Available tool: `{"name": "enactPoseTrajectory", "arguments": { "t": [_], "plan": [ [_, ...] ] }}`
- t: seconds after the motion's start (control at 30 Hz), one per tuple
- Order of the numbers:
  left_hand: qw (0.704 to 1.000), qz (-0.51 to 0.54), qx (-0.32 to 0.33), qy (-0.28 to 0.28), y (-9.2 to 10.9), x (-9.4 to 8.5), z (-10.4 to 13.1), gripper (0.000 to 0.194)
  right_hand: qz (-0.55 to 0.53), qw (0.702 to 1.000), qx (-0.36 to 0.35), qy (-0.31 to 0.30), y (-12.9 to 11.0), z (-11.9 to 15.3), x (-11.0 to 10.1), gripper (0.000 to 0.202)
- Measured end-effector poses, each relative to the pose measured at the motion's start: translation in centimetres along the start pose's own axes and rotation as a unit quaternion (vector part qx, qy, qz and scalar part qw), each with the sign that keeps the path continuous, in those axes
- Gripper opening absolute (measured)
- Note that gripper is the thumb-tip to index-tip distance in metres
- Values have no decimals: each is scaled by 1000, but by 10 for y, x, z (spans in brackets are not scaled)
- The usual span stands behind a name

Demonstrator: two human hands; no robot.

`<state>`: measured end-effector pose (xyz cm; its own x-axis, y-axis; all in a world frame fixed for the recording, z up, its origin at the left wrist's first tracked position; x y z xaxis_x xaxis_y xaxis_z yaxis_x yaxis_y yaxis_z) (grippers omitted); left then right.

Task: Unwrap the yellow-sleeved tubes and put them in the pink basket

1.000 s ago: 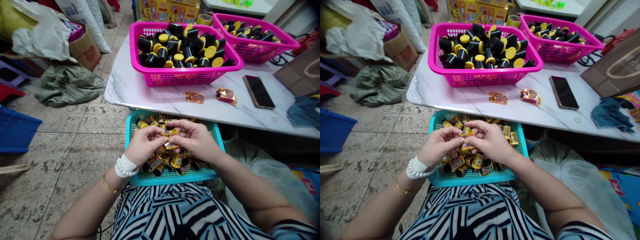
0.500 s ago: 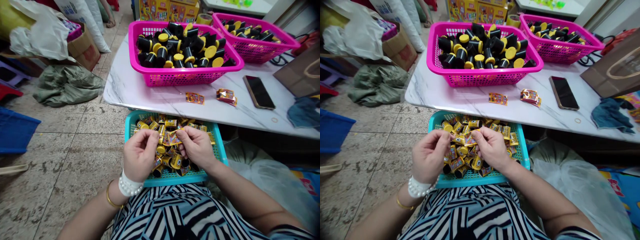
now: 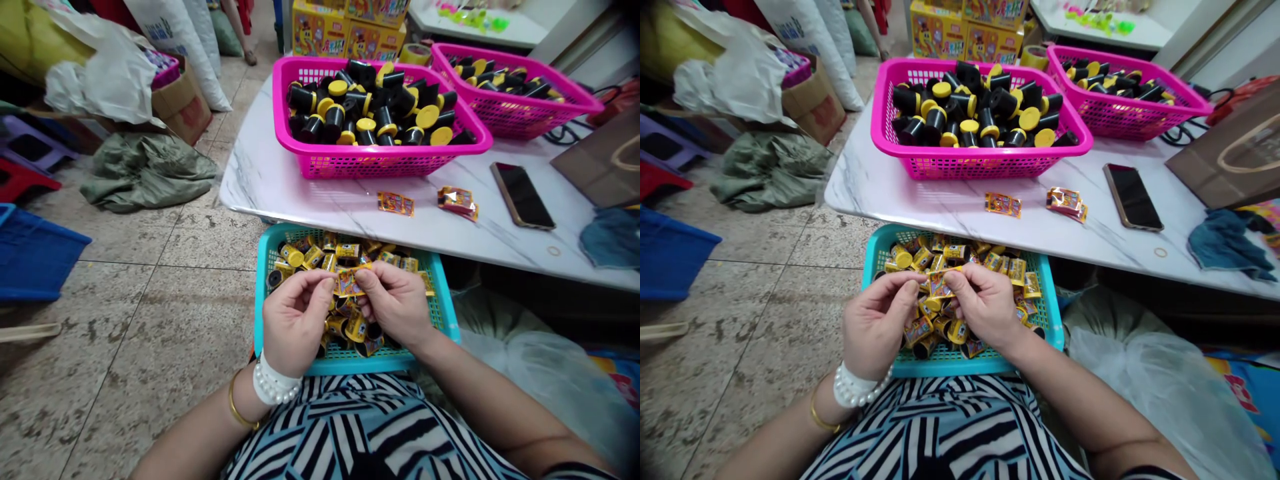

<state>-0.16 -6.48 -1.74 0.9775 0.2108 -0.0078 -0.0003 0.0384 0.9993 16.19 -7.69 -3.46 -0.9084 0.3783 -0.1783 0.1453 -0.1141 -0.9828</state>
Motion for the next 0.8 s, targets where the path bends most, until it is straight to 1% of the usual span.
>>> {"name": "enactPoseTrajectory", "arguments": {
  "t": [0.1,0.2,0.27,0.33,0.4,0.47,0.53,0.67,0.8],
  "plan": [
    [1000,-3,16,11,1,-4,-1,14,2,1000,-7,-1,1,1,0,38],
    [998,-24,56,-1,4,-6,-3,15,11,1000,-17,-10,3,1,1,39],
    [997,-21,72,-14,4,-5,-4,14,29,998,-44,-22,2,1,3,38],
    [998,-3,54,-25,0,-4,-5,12,51,995,-80,-32,0,2,4,37],
    [999,16,7,-30,-7,-2,-6,10,61,992,-105,-32,-2,2,4,37],
    [998,34,-44,-28,-13,-2,-6,10,61,992,-110,-25,-2,2,3,36],
    [996,45,-73,-23,-16,-3,-6,11,61,992,-109,-17,-3,1,2,36],
    [996,44,-72,-24,-14,-5,-4,11,62,992,-113,-11,-8,3,2,39],
    [997,40,-63,-29,-16,-7,-1,12,54,992,-110,-8,-9,4,3,37]
  ]
}}
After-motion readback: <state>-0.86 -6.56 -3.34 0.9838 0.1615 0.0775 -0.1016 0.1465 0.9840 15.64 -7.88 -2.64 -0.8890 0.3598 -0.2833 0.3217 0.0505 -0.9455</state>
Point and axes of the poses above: each hand's wrist, its own z-axis away from the middle knuckle, its own x-axis out of the palm, y = z × x, the point moved 6 cm from there along -z, towards the middle knuckle, and after that the axes turned 15 degrees about y, right-handed, at the moved point
